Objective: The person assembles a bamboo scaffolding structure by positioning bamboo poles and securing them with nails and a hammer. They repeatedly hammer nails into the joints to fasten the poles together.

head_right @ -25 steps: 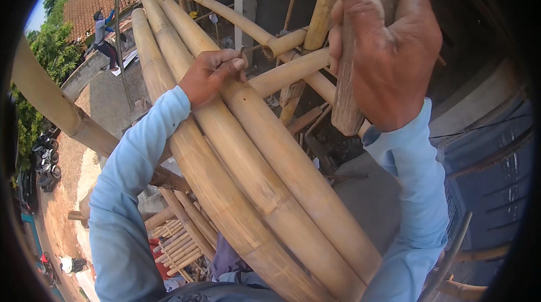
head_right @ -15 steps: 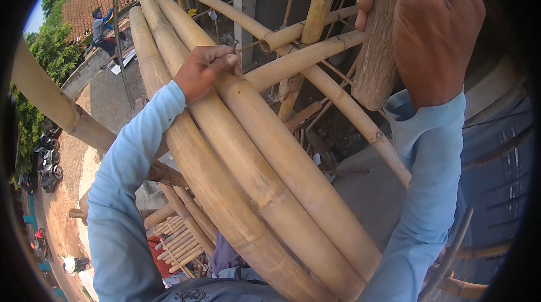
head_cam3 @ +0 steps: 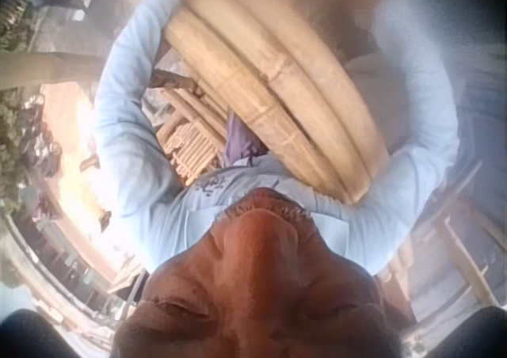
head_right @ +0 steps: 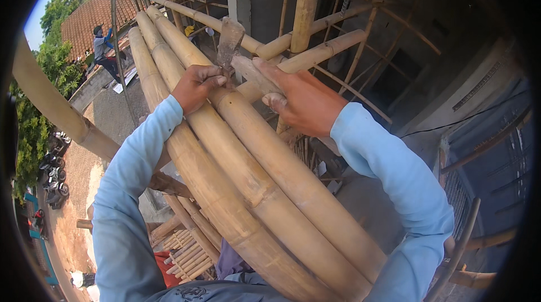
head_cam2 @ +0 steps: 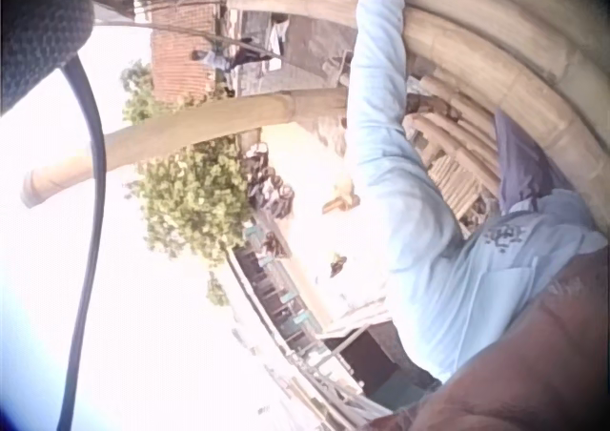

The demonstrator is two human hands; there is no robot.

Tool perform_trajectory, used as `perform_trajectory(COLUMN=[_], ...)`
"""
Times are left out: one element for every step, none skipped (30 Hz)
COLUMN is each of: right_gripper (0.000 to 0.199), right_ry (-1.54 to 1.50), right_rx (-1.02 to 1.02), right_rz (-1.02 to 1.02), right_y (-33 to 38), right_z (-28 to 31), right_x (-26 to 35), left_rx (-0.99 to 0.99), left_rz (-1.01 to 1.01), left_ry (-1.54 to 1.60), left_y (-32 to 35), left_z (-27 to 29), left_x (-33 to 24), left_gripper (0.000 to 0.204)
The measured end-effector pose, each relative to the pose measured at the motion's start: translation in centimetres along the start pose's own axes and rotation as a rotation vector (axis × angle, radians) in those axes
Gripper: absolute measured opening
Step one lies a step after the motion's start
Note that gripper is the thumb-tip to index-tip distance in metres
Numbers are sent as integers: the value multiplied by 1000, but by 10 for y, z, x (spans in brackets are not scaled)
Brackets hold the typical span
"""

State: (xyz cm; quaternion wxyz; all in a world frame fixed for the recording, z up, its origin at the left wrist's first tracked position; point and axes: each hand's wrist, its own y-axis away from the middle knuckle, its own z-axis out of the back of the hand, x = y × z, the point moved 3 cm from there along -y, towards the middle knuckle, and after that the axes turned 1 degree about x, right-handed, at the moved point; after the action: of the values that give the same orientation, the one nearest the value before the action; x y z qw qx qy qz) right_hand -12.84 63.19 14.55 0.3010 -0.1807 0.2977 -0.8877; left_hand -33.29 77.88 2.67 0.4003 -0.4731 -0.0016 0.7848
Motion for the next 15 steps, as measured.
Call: perform_trajectory(right_gripper=[62,63,63,64,64,63,63,63,63,62,61,61,61,63,64], right_ry=[35,11,-90,-129,-295,-414,-393,-376,-371,-344,-341,-356,-252,-158,-86], right_rx=[112,73,122,41,67,-62,-123,-214,-263,-332,-348,-344,-214,-78,100], right_rz=[-79,-94,-249,-308,-394,-327,-350,-287,-175,-196,-183,-148,-121,-69,-107], right_y=[9,19,30,36,39,38,36,30,24,20,16,14,12,12,13], right_z=[-8,-18,-15,-8,2,17,27,39,45,45,42,29,16,-10,-19], right_x=[-7,-13,-24,-31,-38,-37,-38,-38,-36,-35,-34,-31,-29,-25,-25], left_rx=[6,22,35,59,74,-9,49,66,69,125,180,248,240,243,228], left_rz=[5,-11,34,59,134,140,160,227,273,244,215,186,189,179,180], left_ry=[-16,-26,175,369,552,339,8,-334,-676,-760,-835,-897,-893,-885,-889], left_y=[1,-2,-3,-6,-11,-23,-31,-40,-50,-62,-69,-70,-70,-72,-72], left_z=[1,3,4,9,17,31,34,38,43,42,37,32,30,29,29], left_x=[1,1,4,6,9,12,17,24,32,38,46,53,59,63,67], left_gripper=[17,18,19,21,23,25,29,33,38,42,46,50,51,51,52])
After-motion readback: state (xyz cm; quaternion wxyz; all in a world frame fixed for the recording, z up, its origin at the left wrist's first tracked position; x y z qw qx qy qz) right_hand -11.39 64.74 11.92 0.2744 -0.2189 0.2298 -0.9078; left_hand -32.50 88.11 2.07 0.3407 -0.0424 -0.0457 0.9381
